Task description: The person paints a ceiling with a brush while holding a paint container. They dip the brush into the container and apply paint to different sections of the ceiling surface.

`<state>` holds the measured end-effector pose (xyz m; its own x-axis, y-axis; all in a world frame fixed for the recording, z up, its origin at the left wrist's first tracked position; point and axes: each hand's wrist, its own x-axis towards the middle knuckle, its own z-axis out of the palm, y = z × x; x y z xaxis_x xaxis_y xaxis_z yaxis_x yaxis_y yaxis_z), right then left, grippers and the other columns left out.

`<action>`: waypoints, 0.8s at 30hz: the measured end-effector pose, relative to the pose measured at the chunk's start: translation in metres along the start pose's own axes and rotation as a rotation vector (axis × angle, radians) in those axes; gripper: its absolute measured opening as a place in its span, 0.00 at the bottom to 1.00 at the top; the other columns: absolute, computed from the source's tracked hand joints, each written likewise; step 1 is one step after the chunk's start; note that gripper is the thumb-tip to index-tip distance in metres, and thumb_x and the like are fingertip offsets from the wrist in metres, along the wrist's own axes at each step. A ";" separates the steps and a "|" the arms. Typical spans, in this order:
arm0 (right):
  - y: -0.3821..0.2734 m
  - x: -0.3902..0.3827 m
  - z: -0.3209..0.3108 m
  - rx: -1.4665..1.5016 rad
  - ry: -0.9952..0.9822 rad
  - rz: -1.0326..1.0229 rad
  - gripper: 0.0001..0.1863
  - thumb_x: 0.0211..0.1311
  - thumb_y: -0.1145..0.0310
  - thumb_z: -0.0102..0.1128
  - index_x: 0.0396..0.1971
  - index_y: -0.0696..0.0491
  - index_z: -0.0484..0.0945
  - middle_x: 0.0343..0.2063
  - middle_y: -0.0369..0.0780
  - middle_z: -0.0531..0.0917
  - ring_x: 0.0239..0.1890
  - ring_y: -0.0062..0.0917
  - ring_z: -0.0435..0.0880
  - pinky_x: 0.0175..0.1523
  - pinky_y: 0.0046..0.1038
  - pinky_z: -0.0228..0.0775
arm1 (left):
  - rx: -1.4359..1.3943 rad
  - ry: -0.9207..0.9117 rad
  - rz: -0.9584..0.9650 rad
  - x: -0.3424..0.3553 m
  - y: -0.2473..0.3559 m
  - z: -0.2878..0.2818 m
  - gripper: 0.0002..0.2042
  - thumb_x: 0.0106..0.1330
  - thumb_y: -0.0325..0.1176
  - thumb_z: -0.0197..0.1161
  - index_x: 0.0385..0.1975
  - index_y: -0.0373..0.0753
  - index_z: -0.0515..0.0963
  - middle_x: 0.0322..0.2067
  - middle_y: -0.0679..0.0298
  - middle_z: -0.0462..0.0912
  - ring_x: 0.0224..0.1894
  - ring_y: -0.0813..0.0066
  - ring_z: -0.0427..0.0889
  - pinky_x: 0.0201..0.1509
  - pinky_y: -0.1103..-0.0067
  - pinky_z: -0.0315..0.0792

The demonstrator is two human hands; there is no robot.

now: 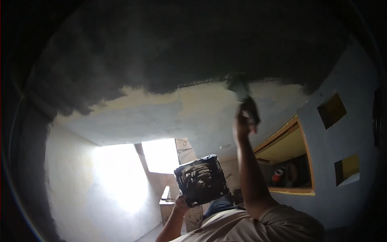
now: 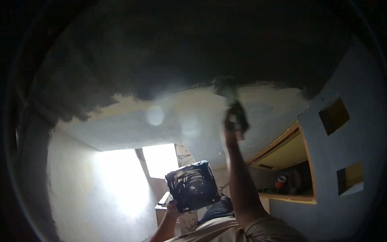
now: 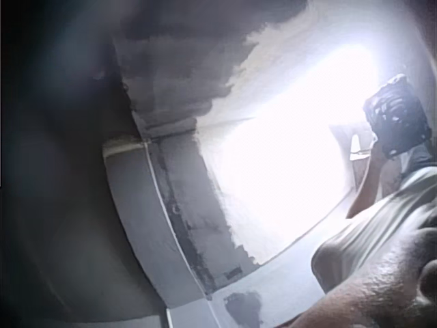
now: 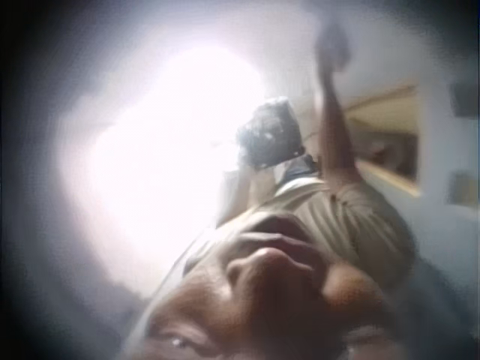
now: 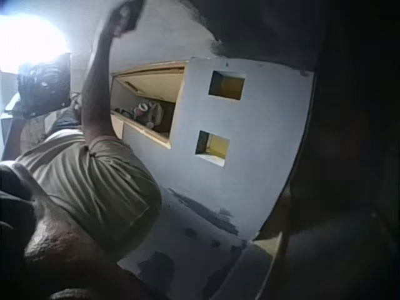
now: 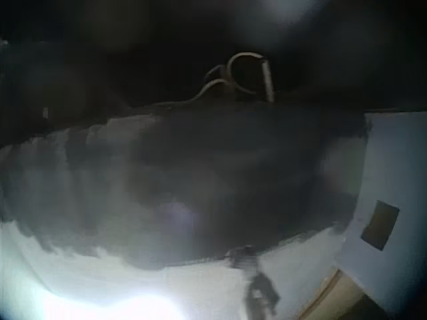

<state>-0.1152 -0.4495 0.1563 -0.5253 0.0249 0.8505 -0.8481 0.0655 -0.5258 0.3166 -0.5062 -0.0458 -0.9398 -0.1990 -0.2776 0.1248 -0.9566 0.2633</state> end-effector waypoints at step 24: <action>-0.106 0.015 0.080 1.963 -0.412 1.204 0.30 0.72 0.71 0.57 0.70 0.59 0.62 0.40 0.40 0.83 0.38 0.20 0.83 0.40 0.23 0.78 | -0.024 -0.097 -0.124 0.006 0.021 0.004 0.35 0.58 0.36 0.67 0.66 0.29 0.68 0.60 0.46 0.78 0.60 0.48 0.79 0.68 0.55 0.72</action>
<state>-0.0387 -0.5357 0.2241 -0.4223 -0.8363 0.3496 0.8401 -0.5060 -0.1956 0.3122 -0.5264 -0.0388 -0.9746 -0.0586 -0.2161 0.0122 -0.9776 0.2099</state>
